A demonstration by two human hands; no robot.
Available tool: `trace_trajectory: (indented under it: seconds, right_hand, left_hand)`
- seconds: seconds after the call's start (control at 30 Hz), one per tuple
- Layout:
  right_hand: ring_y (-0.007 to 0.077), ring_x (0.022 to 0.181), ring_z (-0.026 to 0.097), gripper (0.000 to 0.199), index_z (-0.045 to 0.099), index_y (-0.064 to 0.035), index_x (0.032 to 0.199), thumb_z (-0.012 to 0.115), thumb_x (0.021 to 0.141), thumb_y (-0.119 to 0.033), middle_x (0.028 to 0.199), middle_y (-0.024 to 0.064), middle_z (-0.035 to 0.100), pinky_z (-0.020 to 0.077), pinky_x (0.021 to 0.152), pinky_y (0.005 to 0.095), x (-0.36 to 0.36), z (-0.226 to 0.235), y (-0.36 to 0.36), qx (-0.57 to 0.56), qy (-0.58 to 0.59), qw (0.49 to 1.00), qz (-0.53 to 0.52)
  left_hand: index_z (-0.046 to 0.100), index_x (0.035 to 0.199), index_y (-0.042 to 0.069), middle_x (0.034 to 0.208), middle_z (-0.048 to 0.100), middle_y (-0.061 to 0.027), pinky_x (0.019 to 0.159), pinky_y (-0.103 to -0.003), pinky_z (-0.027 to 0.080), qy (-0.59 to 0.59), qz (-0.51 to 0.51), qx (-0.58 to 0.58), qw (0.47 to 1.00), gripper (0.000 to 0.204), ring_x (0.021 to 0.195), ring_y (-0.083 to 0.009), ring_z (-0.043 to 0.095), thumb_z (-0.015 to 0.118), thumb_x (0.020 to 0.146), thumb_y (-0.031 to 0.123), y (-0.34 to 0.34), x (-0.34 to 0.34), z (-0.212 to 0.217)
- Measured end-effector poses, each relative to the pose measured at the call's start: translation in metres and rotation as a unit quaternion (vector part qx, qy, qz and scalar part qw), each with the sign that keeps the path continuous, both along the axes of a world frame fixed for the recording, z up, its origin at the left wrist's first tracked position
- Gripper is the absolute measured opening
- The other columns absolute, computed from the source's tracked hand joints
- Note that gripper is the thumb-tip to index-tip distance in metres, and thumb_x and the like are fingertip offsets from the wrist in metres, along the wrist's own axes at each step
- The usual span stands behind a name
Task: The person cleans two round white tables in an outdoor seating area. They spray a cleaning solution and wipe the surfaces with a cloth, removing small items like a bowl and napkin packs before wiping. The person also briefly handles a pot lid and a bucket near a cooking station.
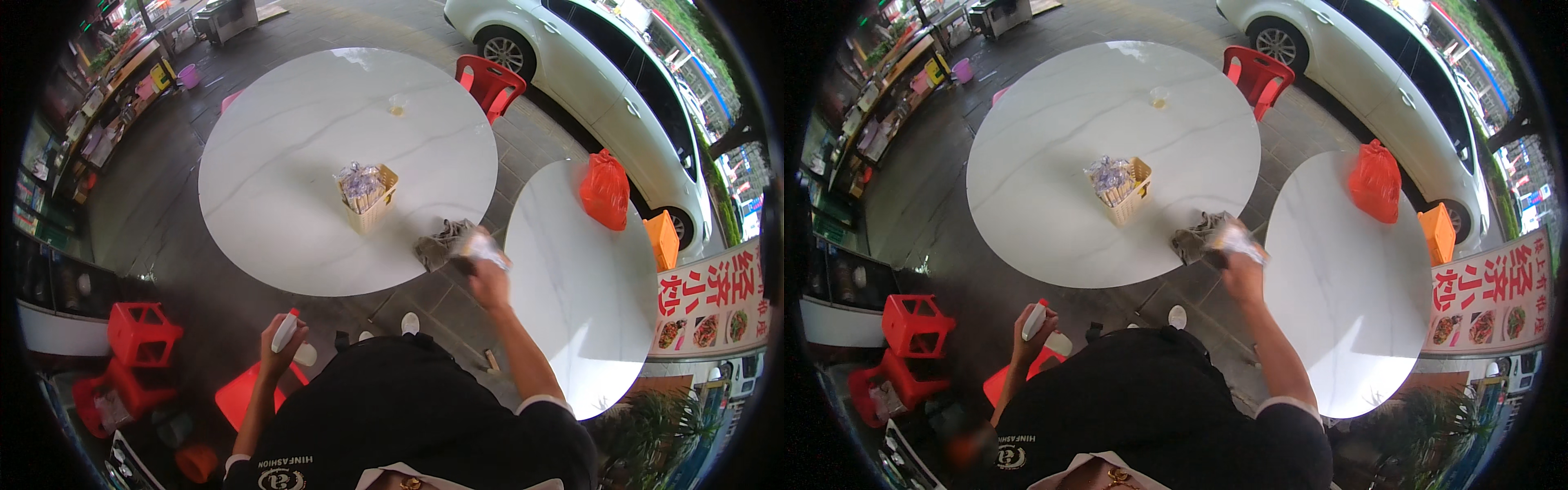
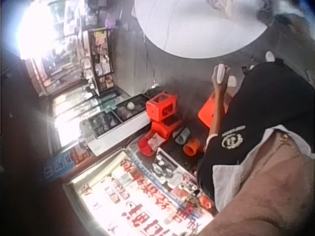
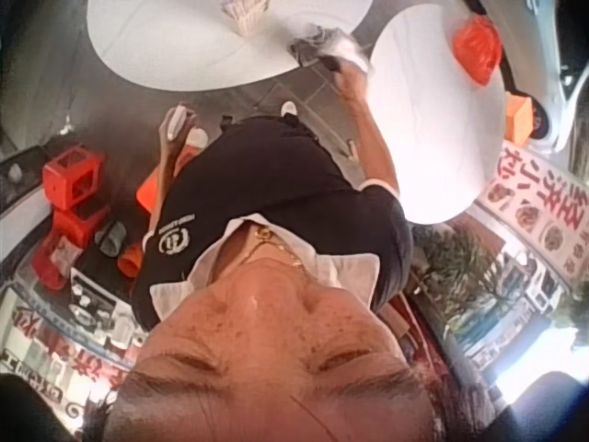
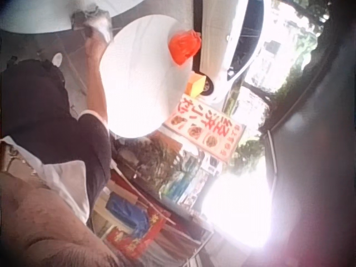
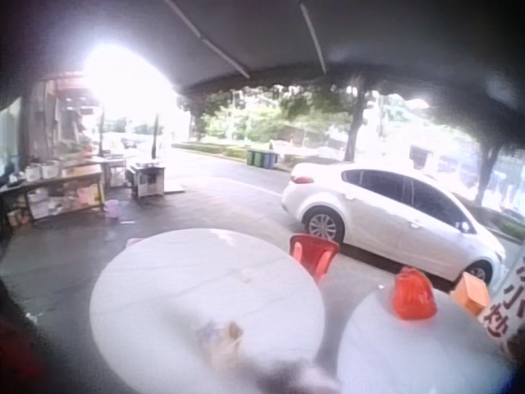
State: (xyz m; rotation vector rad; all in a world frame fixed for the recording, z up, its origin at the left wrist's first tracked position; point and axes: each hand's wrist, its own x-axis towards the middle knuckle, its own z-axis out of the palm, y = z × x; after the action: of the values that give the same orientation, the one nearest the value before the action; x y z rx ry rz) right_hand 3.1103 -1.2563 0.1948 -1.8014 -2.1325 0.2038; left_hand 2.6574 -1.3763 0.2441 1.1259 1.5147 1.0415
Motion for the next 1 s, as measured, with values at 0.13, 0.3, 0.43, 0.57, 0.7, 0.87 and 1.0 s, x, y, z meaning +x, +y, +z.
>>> trace_trajectory:
  seconds: [0.13,0.3,0.43,0.57,0.7,0.87,1.0]
  right_hand:
    - [0.0339,0.08,0.06,0.022,0.054,-0.0052,0.085,0.068,0.075,-0.019,0.083,0.0149,0.062,0.0465,0.071,0.0473,0.102,-0.015,-0.054,-0.043,-0.092,0.955,-0.277]
    - [0.0321,0.083,0.062,0.02,0.057,-0.0074,0.095,0.063,0.08,-0.018,0.086,0.014,0.063,0.0486,0.072,0.0422,0.092,-0.017,-0.061,-0.093,0.036,0.955,-0.28]
    - [0.0287,0.087,0.061,0.029,0.059,-0.0086,0.105,0.064,0.079,-0.02,0.094,0.0112,0.062,0.0485,0.076,0.0377,0.014,-0.028,-0.008,-0.031,0.149,0.983,-0.103]
    - [0.0308,0.099,0.057,0.047,0.051,-0.0143,0.124,0.063,0.079,-0.019,0.107,0.0131,0.058,0.0473,0.083,0.0414,-0.086,-0.016,0.065,-0.019,0.149,0.988,0.031]
    - [0.0332,0.099,0.057,0.057,0.04,-0.0202,0.134,0.062,0.082,-0.02,0.11,0.0132,0.056,0.0483,0.081,0.043,-0.156,0.012,0.128,-0.075,0.09,0.99,0.081]
    - [0.0313,0.095,0.059,0.036,0.052,-0.0147,0.115,0.063,0.083,-0.027,0.1,0.0125,0.062,0.0499,0.077,0.0418,-0.173,-0.026,0.186,-0.08,-0.018,0.995,0.058]
    - [0.0307,0.089,0.061,0.022,0.058,-0.0101,0.095,0.062,0.085,-0.03,0.085,0.0113,0.066,0.05,0.074,0.0425,-0.167,-0.038,0.192,-0.055,0.003,0.995,0.088]
  left_hand:
    - [0.059,0.091,0.002,0.077,0.062,-0.0031,0.06,-0.026,0.05,-0.014,-0.038,0.01,0.999,0.014,0.065,-0.0101,0.061,0.068,0.082,0.008,0.015,0.003,-0.013]
    - [0.058,0.089,0.003,0.076,0.062,-0.0036,0.06,-0.026,0.049,-0.009,-0.065,0.004,0.998,0.014,0.064,-0.0108,0.062,0.069,0.082,0.01,0.029,0.008,-0.006]
    - [0.058,0.089,0.003,0.076,0.062,-0.0036,0.059,-0.026,0.049,-0.006,-0.075,0.019,0.997,0.015,0.064,-0.0109,0.062,0.069,0.081,0.01,0.03,0.006,-0.01]
    - [0.059,0.089,0.003,0.076,0.062,-0.004,0.06,-0.026,0.049,0.009,-0.057,0.022,0.998,0.014,0.064,-0.0101,0.061,0.069,0.081,0.009,0.02,-0.002,-0.009]
    - [0.059,0.09,0.002,0.077,0.062,-0.0041,0.06,-0.026,0.05,-0.015,0.002,0.014,1.0,0.013,0.066,-0.0098,0.061,0.068,0.081,0.007,-0.005,-0.01,-0.012]
    - [0.058,0.09,0.001,0.076,0.058,-0.0043,0.059,-0.026,0.051,-0.019,0.046,0.001,0.999,0.015,0.066,-0.0114,0.061,0.068,0.08,0.004,-0.03,-0.013,-0.008]
    - [0.057,0.091,0.001,0.076,0.058,-0.0043,0.059,-0.026,0.051,-0.026,0.06,0.004,0.998,0.013,0.063,-0.0118,0.06,0.066,0.08,0.002,-0.04,-0.014,-0.018]
